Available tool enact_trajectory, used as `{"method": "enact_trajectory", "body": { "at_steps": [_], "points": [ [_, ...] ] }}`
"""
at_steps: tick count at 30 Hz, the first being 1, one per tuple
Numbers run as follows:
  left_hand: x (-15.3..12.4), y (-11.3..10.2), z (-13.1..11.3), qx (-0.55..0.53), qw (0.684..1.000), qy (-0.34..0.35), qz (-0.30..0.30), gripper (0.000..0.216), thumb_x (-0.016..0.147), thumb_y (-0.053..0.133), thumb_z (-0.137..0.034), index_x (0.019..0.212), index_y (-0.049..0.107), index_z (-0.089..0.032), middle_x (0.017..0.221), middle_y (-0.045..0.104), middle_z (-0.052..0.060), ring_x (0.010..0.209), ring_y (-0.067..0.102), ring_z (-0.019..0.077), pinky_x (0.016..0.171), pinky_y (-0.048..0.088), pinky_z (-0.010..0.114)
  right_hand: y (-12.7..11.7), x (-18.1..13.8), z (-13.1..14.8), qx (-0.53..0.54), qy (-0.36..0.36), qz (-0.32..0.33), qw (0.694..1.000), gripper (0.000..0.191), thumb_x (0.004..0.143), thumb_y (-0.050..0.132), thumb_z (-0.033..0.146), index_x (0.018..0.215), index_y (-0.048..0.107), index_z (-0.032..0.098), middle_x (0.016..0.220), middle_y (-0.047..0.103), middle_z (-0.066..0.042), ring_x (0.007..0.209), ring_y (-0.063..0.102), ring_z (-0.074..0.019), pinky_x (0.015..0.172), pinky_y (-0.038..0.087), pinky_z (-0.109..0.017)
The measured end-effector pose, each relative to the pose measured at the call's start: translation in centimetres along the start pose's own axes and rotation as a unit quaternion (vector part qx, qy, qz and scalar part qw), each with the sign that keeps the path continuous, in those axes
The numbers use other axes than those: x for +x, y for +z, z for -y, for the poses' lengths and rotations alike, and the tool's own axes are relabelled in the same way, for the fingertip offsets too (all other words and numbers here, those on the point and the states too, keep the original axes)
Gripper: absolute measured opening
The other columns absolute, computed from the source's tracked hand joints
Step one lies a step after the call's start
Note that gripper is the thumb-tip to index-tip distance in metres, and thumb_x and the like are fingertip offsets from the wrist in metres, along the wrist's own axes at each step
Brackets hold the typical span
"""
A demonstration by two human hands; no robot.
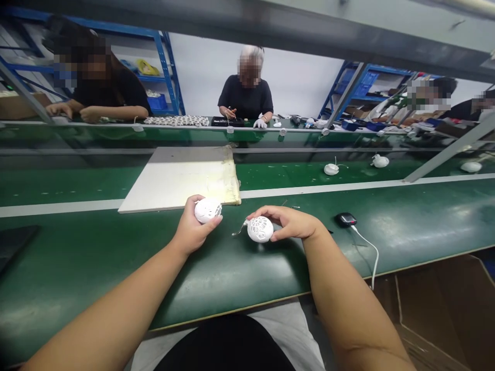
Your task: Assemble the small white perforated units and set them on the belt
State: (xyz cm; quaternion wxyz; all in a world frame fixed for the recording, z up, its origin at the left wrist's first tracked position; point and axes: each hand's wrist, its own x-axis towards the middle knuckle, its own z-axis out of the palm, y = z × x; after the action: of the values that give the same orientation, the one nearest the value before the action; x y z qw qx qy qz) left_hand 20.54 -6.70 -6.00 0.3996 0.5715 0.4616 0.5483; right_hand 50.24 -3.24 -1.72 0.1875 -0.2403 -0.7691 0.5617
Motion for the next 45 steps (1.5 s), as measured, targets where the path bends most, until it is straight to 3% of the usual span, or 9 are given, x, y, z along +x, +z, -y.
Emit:
{"method": "enact_trajectory", "body": {
  "at_steps": [3,6,15,19,26,32,35,39,45],
  "points": [
    [-0.1,0.0,-0.1,0.005,1.0,0.002,0.003,0.066,0.074,0.079,-0.04,0.124,0.041,-0.021,0.105,0.057,0.005,0.089,0.057,0.0192,0.079,0.045,0.03,-0.7,0.6,-1.3,-0.122,0.036,-0.148,0.981,0.06,0.076,0.078,0.028,0.131,0.056,0.022,0.137,0.06,-0.013,0.125,0.059,-0.0277,0.107,0.045,-0.049],
    [-0.3,0.1,-0.3,0.081,0.997,0.009,0.007,0.074,0.075,0.078,-0.04,0.133,0.036,-0.022,0.115,0.057,0.009,0.101,0.059,0.0236,0.087,0.047,0.036,-1.5,1.7,-3.7,-0.26,0.1,-0.317,0.907,0.059,0.078,0.072,0.028,0.134,0.053,0.024,0.135,0.061,-0.011,0.12,0.06,-0.0281,0.106,0.045,-0.051],
    [-1.0,0.4,-1.1,0.239,0.963,0.122,-0.004,0.066,0.07,0.083,-0.042,0.123,0.05,-0.024,0.119,0.064,0.008,0.107,0.063,0.0268,0.092,0.051,0.041,1.7,2.9,-2.6,-0.312,0.01,-0.441,0.841,0.054,0.083,0.068,0.039,0.131,0.054,0.02,0.144,0.051,-0.017,0.137,0.045,-0.0334,0.117,0.031,-0.057],
    [-1.0,0.5,-0.6,0.274,0.941,0.19,-0.06,0.066,0.073,0.08,-0.042,0.126,0.047,-0.019,0.122,0.06,0.013,0.114,0.057,0.0305,0.099,0.047,0.047,7.2,6.3,-0.3,0.07,-0.007,-0.262,0.962,0.05,0.088,0.064,0.047,0.131,0.052,0.024,0.127,0.064,-0.013,0.114,0.064,-0.0264,0.1,0.05,-0.049],
    [-1.0,-0.2,-0.9,0.225,0.951,0.209,0.048,0.073,0.086,0.065,-0.038,0.147,0.03,-0.019,0.144,0.044,0.019,0.134,0.044,0.032,0.113,0.037,0.051,9.8,9.9,-0.2,0.326,-0.018,-0.211,0.921,0.038,0.078,0.075,0.037,0.11,0.068,0.019,0.106,0.072,-0.008,0.089,0.068,-0.02,0.085,0.055,-0.035],
    [-0.7,-1.6,-2.4,0.172,0.927,0.332,-0.039,0.051,0.098,0.041,-0.051,0.138,0.049,-0.02,0.139,0.052,0.016,0.134,0.046,0.0306,0.113,0.035,0.053,9.0,8.8,-0.5,0.307,0.001,-0.221,0.926,0.039,0.077,0.075,0.04,0.109,0.069,0.018,0.106,0.07,-0.007,0.089,0.066,-0.0183,0.077,0.055,-0.03],
    [-0.6,-2.0,-3.2,0.194,0.897,0.394,0.047,0.05,0.098,0.039,-0.056,0.126,0.062,-0.021,0.128,0.064,0.012,0.134,0.048,0.0319,0.116,0.029,0.055,10.3,9.0,0.3,0.223,0.009,-0.187,0.957,0.039,0.077,0.077,0.04,0.106,0.068,0.016,0.1,0.069,-0.007,0.085,0.065,-0.018,0.073,0.054,-0.03],
    [-0.7,-1.7,-3.4,0.138,0.931,0.311,0.129,0.047,0.102,0.034,-0.048,0.106,0.072,-0.02,0.102,0.074,0.009,0.103,0.067,0.0236,0.11,0.037,0.047,11.6,9.2,1.0,0.16,0.028,-0.164,0.973,0.041,0.082,0.071,0.051,0.101,0.065,0.015,0.089,0.068,-0.007,0.074,0.063,-0.0171,0.065,0.054,-0.03],
    [-0.6,-0.8,-2.8,-0.075,0.988,0.129,0.038,0.053,0.102,0.036,-0.049,0.083,0.073,-0.016,0.089,0.072,0.01,0.087,0.067,0.0211,0.081,0.051,0.035,10.8,9.1,0.6,0.092,0.052,-0.277,0.955,0.057,0.088,0.048,0.072,0.089,0.063,0.017,0.076,0.065,-0.006,0.065,0.06,-0.0167,0.059,0.051,-0.031]
  ]
}}
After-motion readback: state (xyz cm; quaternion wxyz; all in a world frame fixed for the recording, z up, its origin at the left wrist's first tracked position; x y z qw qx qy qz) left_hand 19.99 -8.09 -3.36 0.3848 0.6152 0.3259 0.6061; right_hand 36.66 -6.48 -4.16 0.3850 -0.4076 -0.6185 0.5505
